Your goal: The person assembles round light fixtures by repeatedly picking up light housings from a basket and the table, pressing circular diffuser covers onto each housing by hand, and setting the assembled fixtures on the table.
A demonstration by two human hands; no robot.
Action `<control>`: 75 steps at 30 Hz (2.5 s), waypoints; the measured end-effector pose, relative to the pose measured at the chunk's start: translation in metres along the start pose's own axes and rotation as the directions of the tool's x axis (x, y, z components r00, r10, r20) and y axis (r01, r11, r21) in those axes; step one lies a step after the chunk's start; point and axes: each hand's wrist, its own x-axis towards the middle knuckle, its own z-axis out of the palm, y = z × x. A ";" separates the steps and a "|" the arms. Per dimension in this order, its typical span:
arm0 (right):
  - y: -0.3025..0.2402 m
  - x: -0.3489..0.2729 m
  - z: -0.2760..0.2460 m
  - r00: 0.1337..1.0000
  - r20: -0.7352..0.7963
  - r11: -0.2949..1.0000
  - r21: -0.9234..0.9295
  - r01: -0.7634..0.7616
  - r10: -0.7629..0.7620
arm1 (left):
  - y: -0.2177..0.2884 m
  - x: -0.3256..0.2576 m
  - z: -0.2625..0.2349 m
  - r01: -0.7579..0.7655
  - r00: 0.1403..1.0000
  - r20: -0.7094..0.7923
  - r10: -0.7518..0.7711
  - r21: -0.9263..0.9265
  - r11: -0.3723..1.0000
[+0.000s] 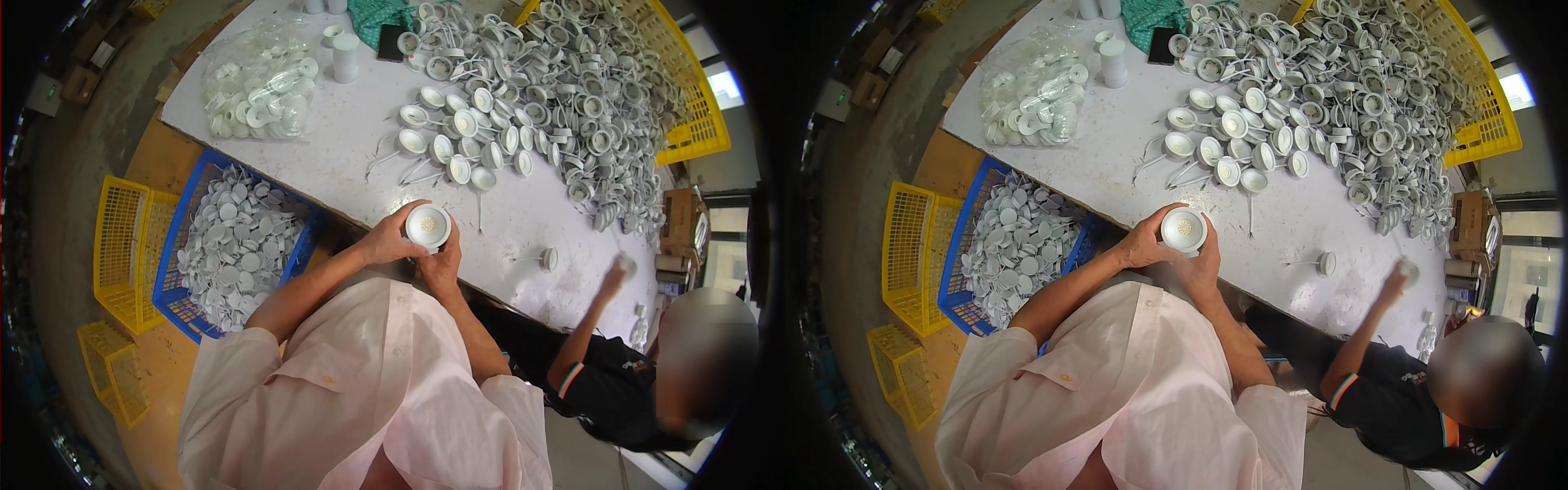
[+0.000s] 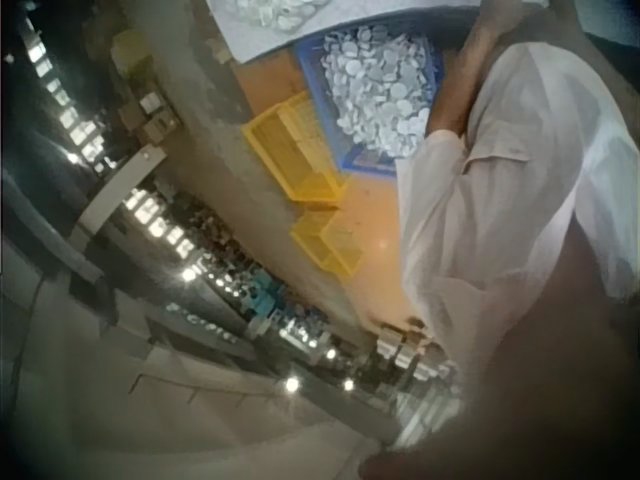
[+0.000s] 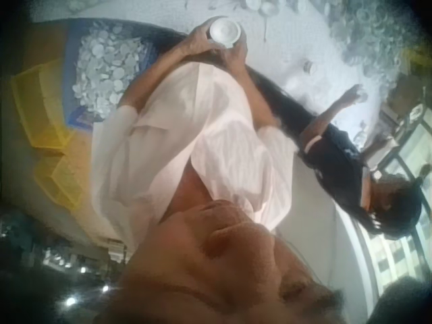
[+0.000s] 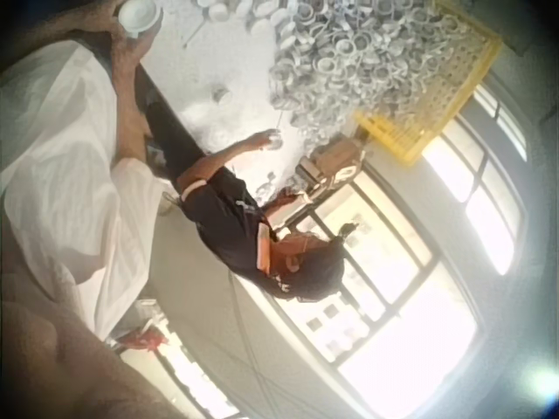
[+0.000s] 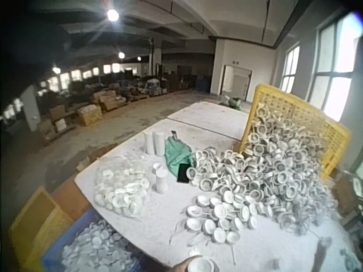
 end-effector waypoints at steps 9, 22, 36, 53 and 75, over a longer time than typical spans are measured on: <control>-0.020 0.015 -0.006 0.887 0.214 0.798 0.387 -0.462 0.410 | -0.005 -0.010 -0.023 -0.010 0.999 -0.050 0.006 -0.077 0.997; 0.066 0.031 -0.025 0.874 -0.133 0.797 -0.364 -0.482 0.468 | -0.034 -0.036 -0.057 0.061 0.929 -0.368 -0.040 0.047 0.997; 0.113 0.025 -0.017 0.909 -0.181 0.829 -0.374 -0.416 0.375 | -0.048 -0.040 -0.055 0.139 0.926 -0.361 -0.114 0.045 0.989; 0.017 0.029 -0.031 0.696 0.182 0.507 0.563 -0.653 0.694 | -0.031 -0.012 -0.042 0.139 0.977 -0.162 -0.136 0.011 0.990; -0.021 0.036 -0.003 0.865 0.279 0.660 -0.562 0.499 -0.416 | -0.016 0.004 -0.036 0.140 0.990 0.052 -0.131 -0.298 0.944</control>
